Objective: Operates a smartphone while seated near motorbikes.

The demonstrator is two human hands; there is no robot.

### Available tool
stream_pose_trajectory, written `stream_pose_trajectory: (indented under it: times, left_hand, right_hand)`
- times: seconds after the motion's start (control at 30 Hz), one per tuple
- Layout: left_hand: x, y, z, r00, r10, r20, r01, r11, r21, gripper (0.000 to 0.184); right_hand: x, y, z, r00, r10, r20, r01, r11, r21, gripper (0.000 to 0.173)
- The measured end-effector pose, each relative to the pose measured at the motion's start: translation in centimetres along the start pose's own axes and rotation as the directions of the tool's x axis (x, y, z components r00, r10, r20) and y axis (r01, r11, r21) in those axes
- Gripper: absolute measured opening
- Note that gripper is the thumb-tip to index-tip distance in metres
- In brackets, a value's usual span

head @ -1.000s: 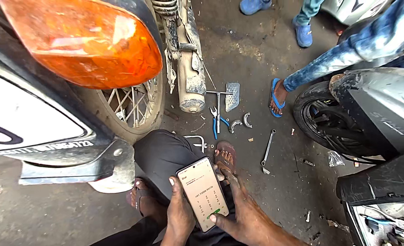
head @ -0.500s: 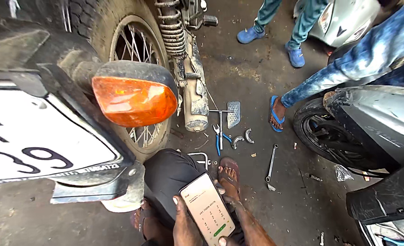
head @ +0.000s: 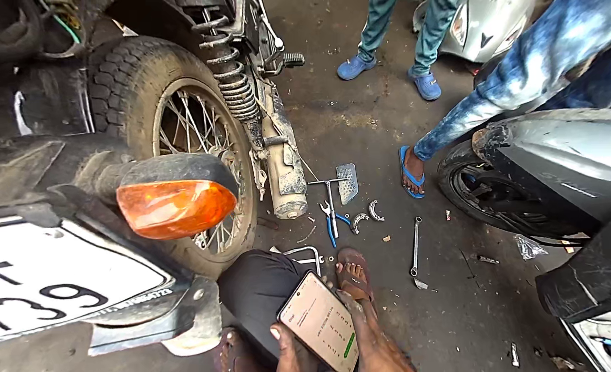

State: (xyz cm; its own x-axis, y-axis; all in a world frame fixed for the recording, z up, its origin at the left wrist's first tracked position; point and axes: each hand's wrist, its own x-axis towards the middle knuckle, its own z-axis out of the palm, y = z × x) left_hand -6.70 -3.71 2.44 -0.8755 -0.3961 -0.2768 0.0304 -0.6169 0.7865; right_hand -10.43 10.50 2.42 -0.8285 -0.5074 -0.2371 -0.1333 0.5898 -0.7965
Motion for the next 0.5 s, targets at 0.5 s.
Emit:
stream_pose_trajectory:
  times: [0.5]
  left_hand:
    - [0.2,10.6,0.1,0.887,0.339,0.314,-0.461,0.607,0.648,0.025]
  right_hand:
    - [1.7,1.3,2.6,0.986,0.12,0.117,-0.114,0.992,-0.054,0.107]
